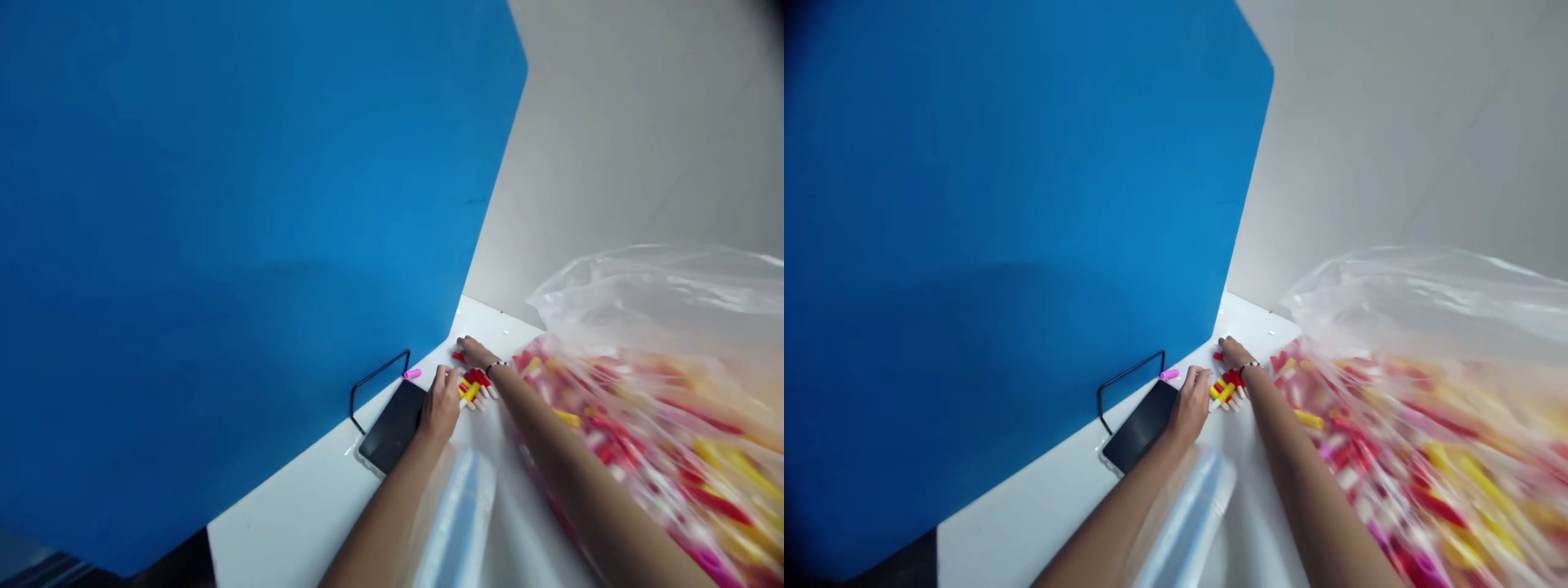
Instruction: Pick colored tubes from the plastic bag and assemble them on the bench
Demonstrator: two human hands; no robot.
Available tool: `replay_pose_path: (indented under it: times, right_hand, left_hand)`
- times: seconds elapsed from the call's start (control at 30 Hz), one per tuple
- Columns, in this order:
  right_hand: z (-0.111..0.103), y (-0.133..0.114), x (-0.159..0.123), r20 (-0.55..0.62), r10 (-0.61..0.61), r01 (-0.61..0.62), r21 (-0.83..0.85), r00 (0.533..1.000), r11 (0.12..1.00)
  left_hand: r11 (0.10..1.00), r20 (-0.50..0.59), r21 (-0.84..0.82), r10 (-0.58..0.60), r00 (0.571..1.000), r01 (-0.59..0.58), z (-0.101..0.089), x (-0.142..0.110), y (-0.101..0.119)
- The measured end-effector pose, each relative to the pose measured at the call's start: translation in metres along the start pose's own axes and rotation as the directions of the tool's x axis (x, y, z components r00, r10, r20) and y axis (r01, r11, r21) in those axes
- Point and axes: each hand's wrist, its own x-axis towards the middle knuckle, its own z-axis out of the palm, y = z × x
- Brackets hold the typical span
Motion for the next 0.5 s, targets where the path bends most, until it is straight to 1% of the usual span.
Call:
replay_pose_path:
  times: [0.07, 0.1, 0.13, 0.17, 0.2, 0.23, 0.27, 0.3, 0.33, 0.37, 0.4, 0.43, 0.47, 0.5]
  right_hand:
    - [-0.010, -0.002, -0.010, -0.034, 0.065, -0.065, -0.007, 0.997, 0.998]
    - [-0.014, -0.003, -0.015, -0.047, 0.102, -0.103, -0.013, 0.994, 0.995]
    - [-0.018, -0.004, -0.021, -0.057, 0.139, -0.140, -0.017, 0.989, 0.990]
    - [-0.020, -0.004, -0.029, -0.053, 0.172, -0.173, -0.021, 0.984, 0.985]
    - [-0.022, -0.005, -0.038, -0.032, 0.200, -0.201, -0.026, 0.979, 0.979]
    - [-0.023, -0.006, -0.051, 0.003, 0.221, -0.221, -0.030, 0.975, 0.975]
    - [-0.022, -0.008, -0.067, 0.044, 0.236, -0.235, -0.035, 0.971, 0.971]
    - [-0.021, -0.010, -0.086, 0.079, 0.248, -0.246, -0.040, 0.965, 0.968]
    - [-0.018, -0.013, -0.108, 0.103, 0.262, -0.259, -0.046, 0.959, 0.965]
    - [-0.015, -0.016, -0.131, 0.114, 0.275, -0.271, -0.052, 0.954, 0.961]
    - [-0.012, -0.019, -0.153, 0.115, 0.286, -0.282, -0.056, 0.951, 0.958]
    - [-0.010, -0.022, -0.174, 0.118, 0.292, -0.287, -0.056, 0.949, 0.956]
    - [-0.007, -0.024, -0.193, 0.127, 0.273, -0.269, -0.047, 0.954, 0.962]
    - [-0.006, -0.026, -0.207, 0.141, 0.233, -0.231, -0.029, 0.962, 0.972]
  left_hand:
    - [0.994, -0.024, -0.079, 0.069, 0.997, -0.070, -0.010, 0.001, 0.006]
    - [0.989, -0.068, -0.129, 0.069, 0.995, -0.077, -0.017, 0.003, 0.011]
    - [0.980, -0.129, -0.188, 0.036, 0.991, -0.060, -0.024, 0.006, 0.016]
    - [0.966, -0.196, -0.259, -0.032, 0.980, -0.021, -0.031, 0.010, 0.023]
    - [0.937, -0.258, -0.349, -0.128, 0.958, 0.031, -0.039, 0.013, 0.031]
    - [0.885, -0.297, -0.457, -0.244, 0.923, 0.087, -0.046, 0.017, 0.041]
    - [0.801, -0.305, -0.583, -0.370, 0.878, 0.135, -0.052, 0.019, 0.052]
    - [0.685, -0.278, -0.710, -0.489, 0.827, 0.166, -0.057, 0.020, 0.065]
    - [0.548, -0.222, -0.817, -0.589, 0.777, 0.182, -0.061, 0.018, 0.079]
    - [0.413, -0.150, -0.892, -0.656, 0.740, 0.185, -0.063, 0.014, 0.093]
    - [0.303, -0.082, -0.935, -0.688, 0.721, 0.183, -0.063, 0.007, 0.107]
    - [0.232, -0.032, -0.956, -0.694, 0.719, 0.182, -0.061, -0.003, 0.120]
    - [0.196, 0.000, -0.964, -0.679, 0.734, 0.182, -0.056, -0.015, 0.131]
    - [0.185, 0.015, -0.966, -0.661, 0.750, 0.182, -0.049, -0.029, 0.139]
